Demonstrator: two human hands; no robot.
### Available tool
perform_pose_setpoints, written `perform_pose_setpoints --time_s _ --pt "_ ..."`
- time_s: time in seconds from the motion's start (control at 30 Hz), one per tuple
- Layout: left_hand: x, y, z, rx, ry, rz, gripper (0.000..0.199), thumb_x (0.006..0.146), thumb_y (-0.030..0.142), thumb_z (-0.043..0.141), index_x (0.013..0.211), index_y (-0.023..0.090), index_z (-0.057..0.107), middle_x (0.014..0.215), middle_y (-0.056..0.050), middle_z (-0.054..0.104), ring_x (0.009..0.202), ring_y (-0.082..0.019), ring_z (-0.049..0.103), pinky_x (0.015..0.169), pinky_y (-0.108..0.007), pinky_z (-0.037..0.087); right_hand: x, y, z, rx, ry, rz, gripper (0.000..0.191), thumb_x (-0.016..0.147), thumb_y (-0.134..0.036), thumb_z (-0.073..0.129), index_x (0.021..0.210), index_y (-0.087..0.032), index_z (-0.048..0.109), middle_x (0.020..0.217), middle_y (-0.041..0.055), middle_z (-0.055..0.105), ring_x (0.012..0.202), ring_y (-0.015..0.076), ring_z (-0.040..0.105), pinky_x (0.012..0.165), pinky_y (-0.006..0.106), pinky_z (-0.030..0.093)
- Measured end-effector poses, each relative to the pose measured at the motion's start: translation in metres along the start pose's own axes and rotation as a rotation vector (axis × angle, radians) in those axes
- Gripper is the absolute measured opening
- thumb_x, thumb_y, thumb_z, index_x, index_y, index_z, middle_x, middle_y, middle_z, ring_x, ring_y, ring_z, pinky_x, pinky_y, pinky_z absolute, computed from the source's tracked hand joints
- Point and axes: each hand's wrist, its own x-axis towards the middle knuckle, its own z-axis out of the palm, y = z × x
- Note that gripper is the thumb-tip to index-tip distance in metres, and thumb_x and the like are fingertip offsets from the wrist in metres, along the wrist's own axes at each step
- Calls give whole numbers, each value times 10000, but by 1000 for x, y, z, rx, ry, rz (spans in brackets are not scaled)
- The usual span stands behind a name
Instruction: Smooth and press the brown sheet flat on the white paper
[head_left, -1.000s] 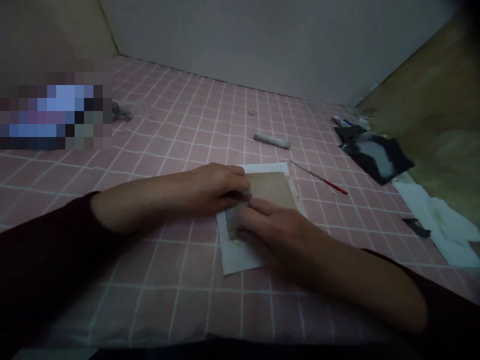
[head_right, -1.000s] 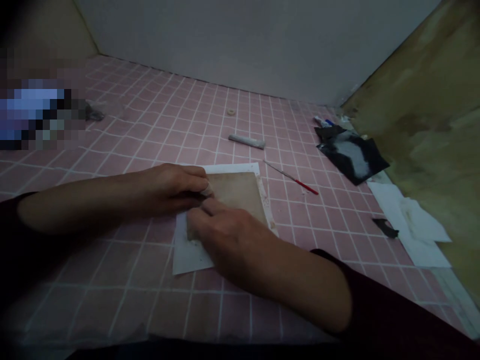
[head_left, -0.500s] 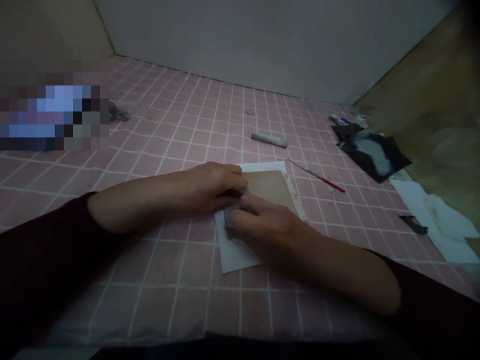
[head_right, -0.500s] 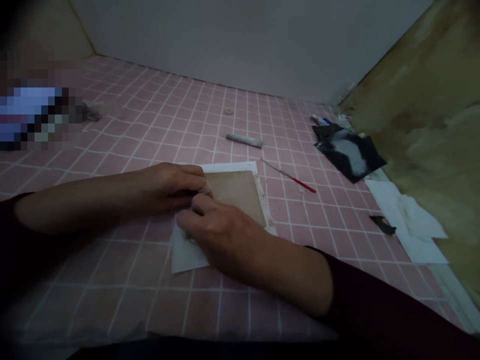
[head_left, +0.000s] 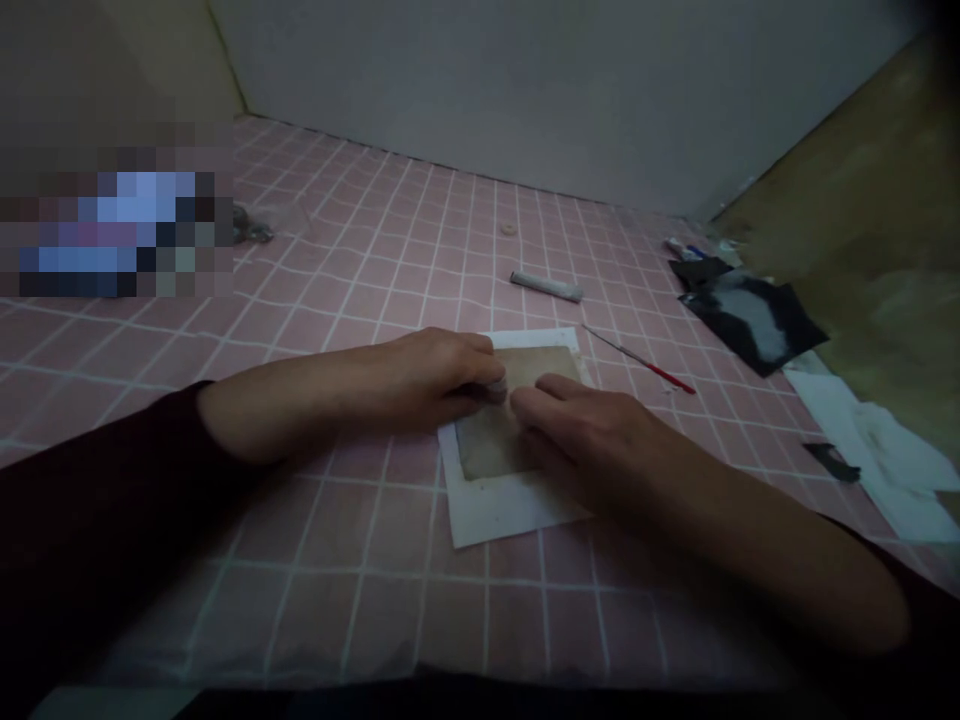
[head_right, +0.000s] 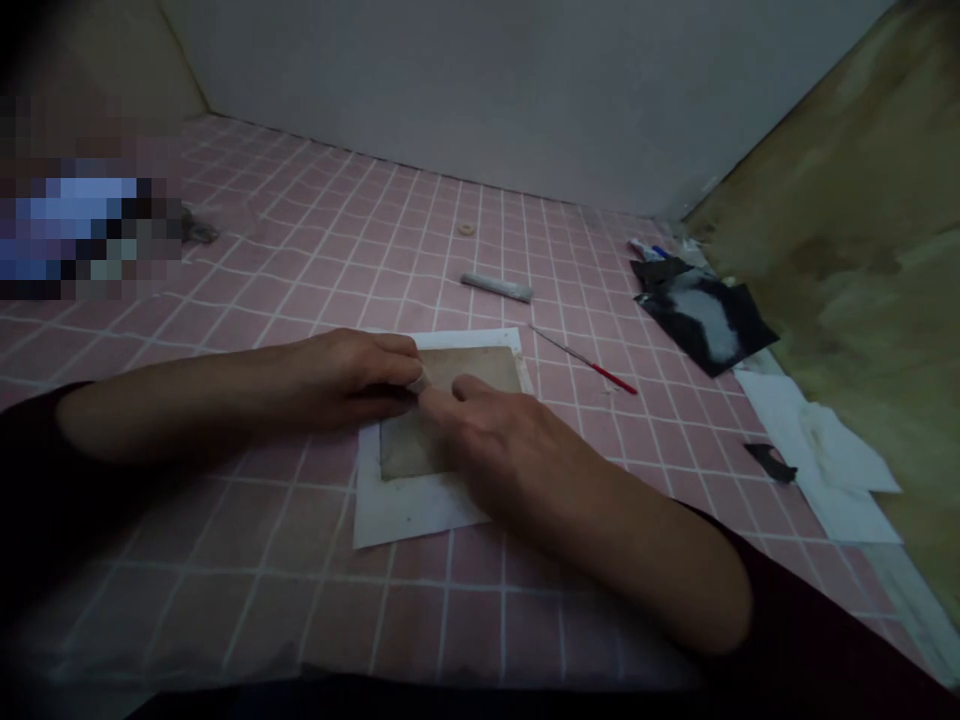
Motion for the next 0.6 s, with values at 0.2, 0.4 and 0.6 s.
perform_pose_setpoints --time_s 0.2,0.4,0.6 --pt "1 -1 1 -7 10 -12 119 829 149 458 777 166 564 858 3 561 709 -77 520 650 -193 380 10 -5 12 68 164 -138 107 864 -92 407 820 -168 467 857 33 484 721 123 465 638 246 393" --pt "1 1 1 21 0 -16 98 821 147 481 752 162 548 862 2 560 692 -76 504 642 -198 371 3 1 -2 -52 34 -4 112 850 -87 426 847 -171 499 740 -11 437 551 90 391 504 230 312" --pt "1 -1 1 11 30 -4 117 813 122 473 779 158 579 833 4 558 711 -80 522 655 -198 377 11 -6 8 74 148 -114 165 864 -77 396 824 -161 533 903 59 531 708 125 473 617 249 393"
